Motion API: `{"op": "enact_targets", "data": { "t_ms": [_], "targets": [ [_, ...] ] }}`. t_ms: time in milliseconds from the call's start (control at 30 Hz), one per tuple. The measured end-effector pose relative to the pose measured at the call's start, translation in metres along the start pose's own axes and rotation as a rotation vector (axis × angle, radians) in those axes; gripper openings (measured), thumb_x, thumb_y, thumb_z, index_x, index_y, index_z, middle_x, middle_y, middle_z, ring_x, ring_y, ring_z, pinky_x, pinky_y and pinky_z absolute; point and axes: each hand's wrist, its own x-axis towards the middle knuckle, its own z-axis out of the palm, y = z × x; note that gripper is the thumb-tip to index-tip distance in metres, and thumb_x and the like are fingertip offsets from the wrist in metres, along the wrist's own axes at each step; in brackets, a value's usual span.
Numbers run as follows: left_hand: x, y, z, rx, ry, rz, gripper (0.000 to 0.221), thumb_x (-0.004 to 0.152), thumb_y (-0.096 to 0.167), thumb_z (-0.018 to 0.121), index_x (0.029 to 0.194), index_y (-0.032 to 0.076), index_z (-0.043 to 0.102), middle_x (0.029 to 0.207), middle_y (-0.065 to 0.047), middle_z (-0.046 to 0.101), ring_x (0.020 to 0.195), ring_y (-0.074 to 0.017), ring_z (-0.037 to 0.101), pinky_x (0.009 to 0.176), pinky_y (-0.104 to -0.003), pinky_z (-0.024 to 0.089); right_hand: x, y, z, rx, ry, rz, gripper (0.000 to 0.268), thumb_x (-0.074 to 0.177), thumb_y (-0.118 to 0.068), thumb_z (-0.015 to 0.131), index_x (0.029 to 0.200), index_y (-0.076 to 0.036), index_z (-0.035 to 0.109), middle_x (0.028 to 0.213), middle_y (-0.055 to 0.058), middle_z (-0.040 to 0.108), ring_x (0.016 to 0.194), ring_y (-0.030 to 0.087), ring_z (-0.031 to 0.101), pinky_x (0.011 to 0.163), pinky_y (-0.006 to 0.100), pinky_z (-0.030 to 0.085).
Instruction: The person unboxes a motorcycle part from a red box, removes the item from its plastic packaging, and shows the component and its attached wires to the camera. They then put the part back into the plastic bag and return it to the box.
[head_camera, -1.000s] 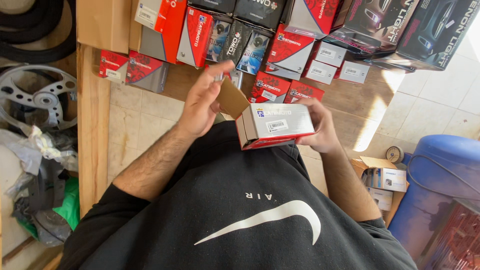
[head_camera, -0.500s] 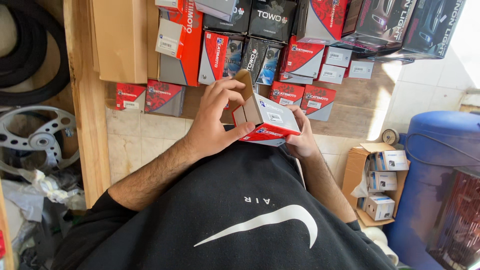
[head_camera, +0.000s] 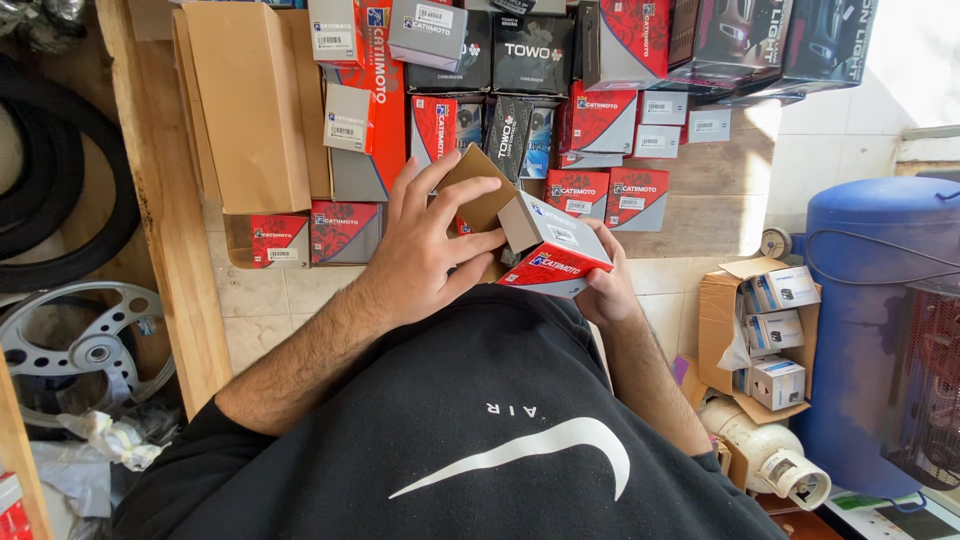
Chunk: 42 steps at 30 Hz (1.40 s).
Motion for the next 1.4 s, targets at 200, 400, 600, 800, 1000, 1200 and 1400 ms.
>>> {"op": "enact_targets", "data": {
  "t_ms": [200, 400, 600, 800, 1000, 1200, 1400],
  "targets": [
    [-0.022, -0.008, 0.015, 0.014, 0.048, -0.047, 0.048, 0.118, 0.040, 0.074, 0.165, 0.030, 0.078, 0.182, -0.012, 0.053, 0.173, -0.0525, 0.039, 0.140, -0.077, 0.022, 0.005, 0.007, -0.024, -0.027, -0.019, 0.028, 0.113, 0.070, -0.053, 0.113, 0.154, -0.001, 0.060, 0.135, 0.028, 0.084, 0.122, 0.039, 0.088, 0.101, 0.055, 0.075],
    [-0.015, -0.004, 0.034, 0.101, -0.022, -0.120, 0.037, 0.113, 0.043, 0.081, 0.143, 0.023, 0.082, 0.183, -0.014, 0.044, 0.169, -0.0537, 0.034, 0.137, -0.078, 0.025, 0.014, -0.020, -0.022, -0.127, -0.017, -0.023, 0.109, 0.072, -0.045, 0.113, 0.154, 0.005, 0.062, 0.124, 0.026, 0.084, 0.112, 0.034, 0.089, 0.090, 0.047, 0.077],
    [-0.010, -0.010, 0.078, 0.067, -0.010, -0.344, 0.037, 0.109, 0.052, 0.090, 0.100, 0.019, 0.078, 0.139, -0.002, 0.044, 0.135, -0.0396, 0.047, 0.108, -0.059, 0.042, 0.028, -0.056, -0.020, -0.317, -0.003, -0.058, 0.099, 0.079, -0.042, 0.111, 0.153, 0.006, 0.067, 0.118, 0.020, 0.083, 0.107, 0.027, 0.087, 0.087, 0.040, 0.077],
    [-0.002, -0.014, 0.129, -0.327, -0.173, -0.523, 0.043, 0.115, 0.049, 0.080, 0.087, 0.017, 0.084, 0.159, -0.001, 0.048, 0.137, -0.0421, 0.056, 0.104, -0.057, 0.052, 0.039, -0.057, -0.079, -0.387, 0.002, -0.053, 0.097, 0.083, -0.038, 0.110, 0.158, 0.006, 0.067, 0.123, 0.020, 0.081, 0.111, 0.026, 0.086, 0.087, 0.037, 0.075],
    [0.004, -0.023, 0.172, -0.672, -0.232, -0.709, 0.021, 0.106, 0.023, 0.087, 0.105, 0.002, 0.091, 0.175, -0.013, 0.052, 0.144, -0.0476, 0.071, 0.117, -0.055, 0.062, 0.046, -0.087, -0.116, -0.532, -0.086, -0.030, 0.105, 0.073, -0.029, 0.119, 0.159, 0.001, 0.067, 0.131, 0.021, 0.083, 0.115, 0.027, 0.081, 0.093, 0.041, 0.072],
    [0.025, -0.016, 0.192, -0.773, -0.322, -1.045, 0.036, 0.099, 0.012, 0.092, 0.135, 0.012, 0.094, 0.143, -0.010, 0.087, 0.120, -0.0326, 0.089, 0.086, -0.044, 0.075, 0.048, -0.103, -0.134, -0.587, -0.148, 0.019, 0.113, 0.064, -0.011, 0.124, 0.160, 0.001, 0.065, 0.138, 0.022, 0.081, 0.123, 0.030, 0.078, 0.104, 0.048, 0.069],
    [0.054, 0.004, 0.165, -0.504, -0.470, -0.956, 0.048, 0.110, 0.033, 0.083, 0.145, 0.000, 0.086, 0.184, -0.022, 0.060, 0.167, -0.0517, 0.058, 0.137, -0.061, 0.051, 0.056, -0.101, -0.166, -0.676, -0.207, 0.037, 0.111, 0.066, -0.010, 0.123, 0.161, -0.002, 0.067, 0.143, 0.021, 0.083, 0.133, 0.030, 0.075, 0.115, 0.049, 0.060]
  ]
}}
